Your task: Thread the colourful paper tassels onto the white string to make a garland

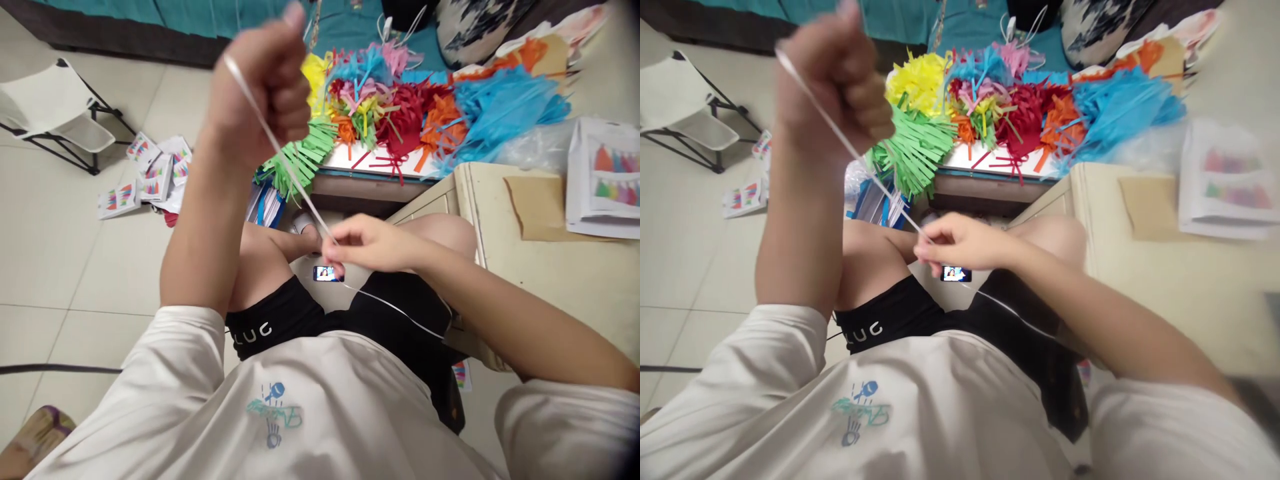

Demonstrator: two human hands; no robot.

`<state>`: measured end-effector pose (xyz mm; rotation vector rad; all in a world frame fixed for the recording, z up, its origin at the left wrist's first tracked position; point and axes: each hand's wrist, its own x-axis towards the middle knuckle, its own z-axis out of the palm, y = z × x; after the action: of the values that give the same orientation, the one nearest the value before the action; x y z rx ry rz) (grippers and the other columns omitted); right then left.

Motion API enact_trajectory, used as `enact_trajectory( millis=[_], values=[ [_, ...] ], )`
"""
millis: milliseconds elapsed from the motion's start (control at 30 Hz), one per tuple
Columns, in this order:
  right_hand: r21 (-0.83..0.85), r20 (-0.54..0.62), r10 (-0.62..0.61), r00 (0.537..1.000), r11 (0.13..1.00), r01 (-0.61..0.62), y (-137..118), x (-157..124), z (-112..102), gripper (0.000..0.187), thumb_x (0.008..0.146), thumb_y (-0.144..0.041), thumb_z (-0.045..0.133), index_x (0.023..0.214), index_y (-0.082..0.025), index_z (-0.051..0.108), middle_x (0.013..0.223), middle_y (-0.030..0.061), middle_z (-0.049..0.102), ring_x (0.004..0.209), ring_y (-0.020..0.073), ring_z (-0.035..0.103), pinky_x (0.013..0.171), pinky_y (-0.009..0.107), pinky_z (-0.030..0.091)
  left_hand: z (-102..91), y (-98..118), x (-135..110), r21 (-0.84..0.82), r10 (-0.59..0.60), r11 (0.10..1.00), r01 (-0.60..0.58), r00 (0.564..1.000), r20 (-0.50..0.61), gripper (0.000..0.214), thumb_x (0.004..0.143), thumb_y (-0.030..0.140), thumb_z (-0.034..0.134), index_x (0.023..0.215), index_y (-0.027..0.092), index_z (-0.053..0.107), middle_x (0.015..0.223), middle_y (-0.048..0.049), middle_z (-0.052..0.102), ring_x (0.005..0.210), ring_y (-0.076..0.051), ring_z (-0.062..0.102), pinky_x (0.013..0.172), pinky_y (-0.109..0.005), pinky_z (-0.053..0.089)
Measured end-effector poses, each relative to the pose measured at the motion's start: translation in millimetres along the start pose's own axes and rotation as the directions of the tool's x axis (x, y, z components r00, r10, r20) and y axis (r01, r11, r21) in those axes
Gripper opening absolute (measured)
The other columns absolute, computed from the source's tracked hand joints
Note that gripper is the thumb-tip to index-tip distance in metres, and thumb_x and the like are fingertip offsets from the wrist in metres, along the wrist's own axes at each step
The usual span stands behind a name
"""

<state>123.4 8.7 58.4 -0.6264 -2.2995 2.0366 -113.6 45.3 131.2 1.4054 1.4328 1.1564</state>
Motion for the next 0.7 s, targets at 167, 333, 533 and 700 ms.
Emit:
enact_trajectory(
  millis=[167,333,533,700],
  values=[
    [-0.701,-0.337,0.061,0.939,0.65,-0.293,45,-79,-6,0.04,0.109,-0.04,0.054,0.124,-0.013,0.078,0.13,0.0191,0.076,0.12,0.0329,0.069,0.106,0.048,0.052,-25.3,-6,3,-0.147,0.059,0.986,-0.075,0.992,-0.109,0.052,0.114,0.044,-0.01,0.078,0.023,0.021,0.076,0.0032,0.016,0.05,0.002,0.025,0.065,-0.014,0.037],
    [-0.844,-0.523,-0.035,0.852,0.16,-0.512,100,-135,7,0.041,0.106,-0.035,0.057,0.128,-0.007,0.077,0.148,0.0253,0.067,0.148,0.0466,0.052,0.127,0.073,0.029,-14.5,-50,13,-0.317,0.091,0.925,-0.208,0.933,-0.348,0.06,0.102,0.075,-0.018,0.085,0.025,0.01,0.078,0.0005,0.008,0.049,-0.005,0.016,0.048,-0.017,0.016],
    [-0.824,-0.533,-0.115,0.838,0.294,-0.484,114,-143,34,0.031,0.106,-0.019,0.048,0.106,-0.014,0.078,0.117,0.0161,0.079,0.131,0.036,0.066,0.133,0.068,0.026,-16.2,-51,11,-0.55,0.138,0.744,-0.379,0.893,-0.429,0.062,0.102,0.084,-0.004,0.087,0.025,0.007,0.073,0.0031,0.004,0.057,-0.012,-0.009,0.041,-0.027,0.0],
    [-0.689,-0.66,-0.193,0.726,0.541,-0.482,111,-144,33,0.024,0.105,-0.026,0.047,0.093,-0.018,0.067,0.098,0.0141,0.077,0.102,0.0306,0.072,0.121,0.06,0.045,19.2,-40,-31,-0.572,0.263,0.815,-0.09,0.937,0.228,0.079,0.097,0.086,-0.013,0.076,0.024,0.031,0.063,0.0064,0.001,0.043,-0.004,0.002,0.044,-0.015,0.021]
  ],
)
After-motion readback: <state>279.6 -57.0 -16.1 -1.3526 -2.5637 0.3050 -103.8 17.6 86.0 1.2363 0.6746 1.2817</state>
